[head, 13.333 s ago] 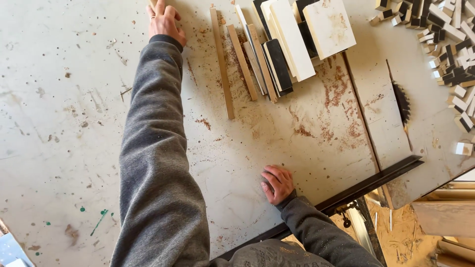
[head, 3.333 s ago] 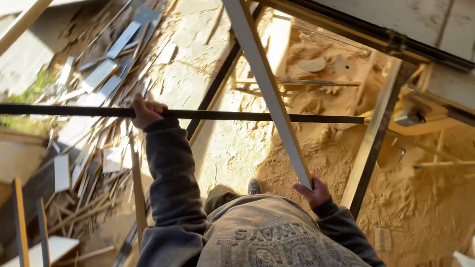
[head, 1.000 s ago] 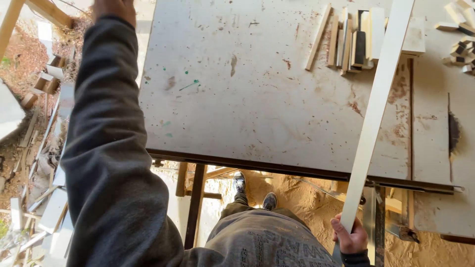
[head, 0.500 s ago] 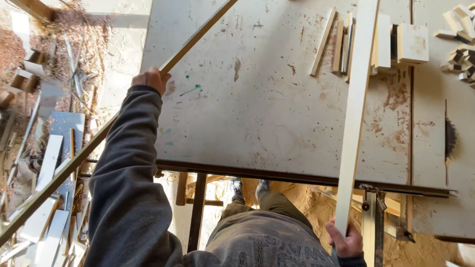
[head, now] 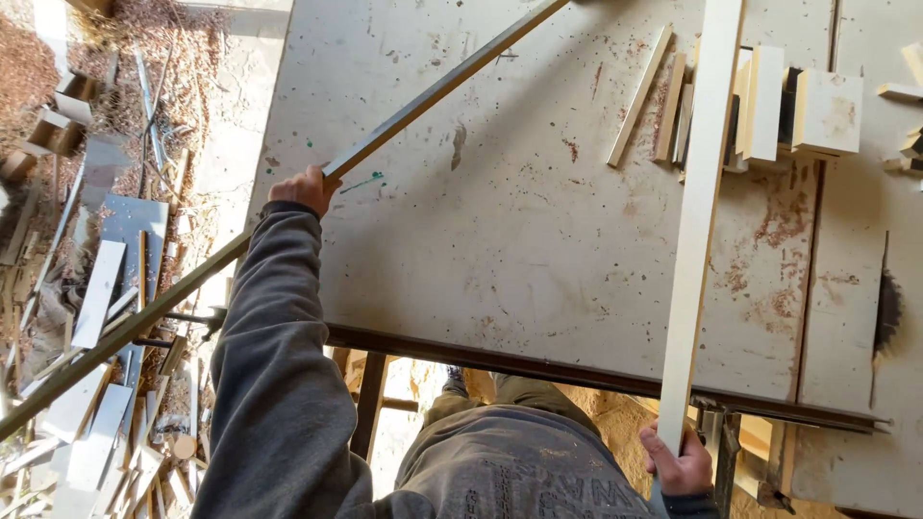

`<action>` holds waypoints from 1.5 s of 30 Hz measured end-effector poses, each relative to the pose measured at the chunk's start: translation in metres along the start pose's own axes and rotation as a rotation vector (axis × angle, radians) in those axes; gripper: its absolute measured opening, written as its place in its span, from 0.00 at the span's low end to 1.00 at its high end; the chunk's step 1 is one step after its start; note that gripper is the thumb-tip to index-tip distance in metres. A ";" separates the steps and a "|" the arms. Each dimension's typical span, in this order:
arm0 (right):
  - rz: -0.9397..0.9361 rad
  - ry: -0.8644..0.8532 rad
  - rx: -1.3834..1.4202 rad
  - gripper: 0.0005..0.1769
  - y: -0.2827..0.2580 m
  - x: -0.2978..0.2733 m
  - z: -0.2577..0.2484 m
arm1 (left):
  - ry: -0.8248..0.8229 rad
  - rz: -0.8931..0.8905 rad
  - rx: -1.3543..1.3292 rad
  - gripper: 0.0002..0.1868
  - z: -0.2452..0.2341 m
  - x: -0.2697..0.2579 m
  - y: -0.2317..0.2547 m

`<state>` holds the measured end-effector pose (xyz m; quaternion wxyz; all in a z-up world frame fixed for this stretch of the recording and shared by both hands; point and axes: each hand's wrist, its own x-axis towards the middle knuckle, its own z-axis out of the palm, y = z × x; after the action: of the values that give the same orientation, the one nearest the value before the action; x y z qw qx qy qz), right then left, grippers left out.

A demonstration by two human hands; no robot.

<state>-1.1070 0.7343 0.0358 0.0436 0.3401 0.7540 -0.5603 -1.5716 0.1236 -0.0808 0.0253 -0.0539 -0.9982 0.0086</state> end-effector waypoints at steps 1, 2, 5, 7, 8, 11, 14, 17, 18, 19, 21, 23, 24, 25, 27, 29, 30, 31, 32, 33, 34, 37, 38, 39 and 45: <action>0.027 0.007 -0.042 0.18 -0.001 0.001 -0.002 | -0.020 -0.011 -0.012 0.27 0.005 0.000 0.001; 0.053 0.016 -0.081 0.18 -0.002 0.003 -0.002 | -0.037 -0.019 -0.023 0.26 0.009 0.002 0.003; 0.033 -0.030 -0.096 0.20 -0.006 0.006 -0.002 | -0.017 -0.070 -0.019 0.25 0.029 0.013 0.003; 0.058 -0.043 -0.109 0.21 -0.006 0.005 -0.003 | -0.055 -0.140 -0.055 0.25 0.028 0.024 0.007; 0.075 -0.063 -0.120 0.22 -0.007 0.008 -0.002 | -0.087 -0.217 -0.088 0.26 0.026 0.031 0.008; 0.079 -0.082 -0.147 0.24 0.000 0.008 -0.008 | -0.154 -0.301 -0.209 0.25 0.013 0.037 0.006; 0.081 -0.088 -0.188 0.24 0.006 0.005 -0.013 | -0.118 -0.318 -0.258 0.21 0.015 0.038 -0.004; 0.106 -0.067 -0.195 0.25 -0.005 0.002 -0.008 | -0.105 -0.398 -0.272 0.19 0.011 0.042 -0.003; 0.107 -0.066 -0.195 0.25 -0.003 0.002 -0.008 | -0.105 -0.398 -0.273 0.19 0.012 0.045 -0.002; 0.121 -0.073 -0.206 0.26 -0.001 0.002 -0.007 | -0.109 -0.432 -0.281 0.19 0.013 0.048 -0.001; 0.132 -0.085 -0.219 0.26 -0.001 0.004 -0.006 | -0.111 -0.474 -0.289 0.19 0.016 0.051 -0.002; 0.140 -0.077 -0.192 0.28 -0.006 0.004 -0.003 | -0.105 -0.478 -0.262 0.19 0.021 0.052 -0.004; 0.135 -0.078 -0.197 0.28 -0.008 0.005 -0.004 | -0.103 -0.483 -0.266 0.19 0.022 0.050 -0.006; 0.113 -0.082 -0.200 0.28 -0.010 0.006 -0.005 | -0.088 -0.481 -0.238 0.19 0.023 0.049 -0.007; 0.093 -0.082 -0.203 0.28 -0.010 0.007 -0.006 | -0.075 -0.475 -0.212 0.18 0.027 0.045 -0.013; 0.086 -0.069 -0.273 0.28 -0.005 0.007 -0.008 | -0.044 -0.455 -0.168 0.19 0.034 0.044 -0.019; 0.089 -0.068 -0.272 0.28 -0.005 0.007 -0.005 | -0.046 -0.453 -0.167 0.19 0.033 0.043 -0.017; 0.080 -0.078 -0.258 0.28 -0.006 0.007 -0.002 | -0.025 -0.428 -0.147 0.19 0.033 0.043 -0.015; 0.071 -0.090 -0.247 0.28 -0.007 0.007 0.001 | -0.007 -0.406 -0.127 0.19 0.032 0.041 -0.014; 0.074 -0.093 -0.248 0.28 -0.009 0.007 0.004 | -0.010 -0.407 -0.125 0.19 0.035 0.040 -0.010; 0.075 -0.118 -0.252 0.27 -0.012 0.011 0.009 | 0.014 -0.392 -0.117 0.19 0.037 0.040 -0.008; 0.064 -0.187 -0.219 0.26 -0.026 0.025 0.024 | 0.020 -0.393 -0.135 0.17 0.051 0.041 -0.008; 0.060 -0.219 -0.175 0.25 -0.031 0.029 0.032 | -0.001 -0.393 -0.164 0.16 0.056 0.041 -0.011; 0.055 -0.233 -0.175 0.25 -0.033 0.037 0.041 | 0.003 -0.405 -0.156 0.16 0.045 0.041 -0.010; 0.010 -0.251 -0.284 0.21 -0.053 0.079 0.085 | -0.085 -0.398 -0.221 0.25 0.013 0.035 0.022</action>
<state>-1.2245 0.6891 0.0123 0.1877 0.2620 0.8124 -0.4859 -1.6047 0.1490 -0.0927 -0.0218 0.1422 -0.9841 -0.1038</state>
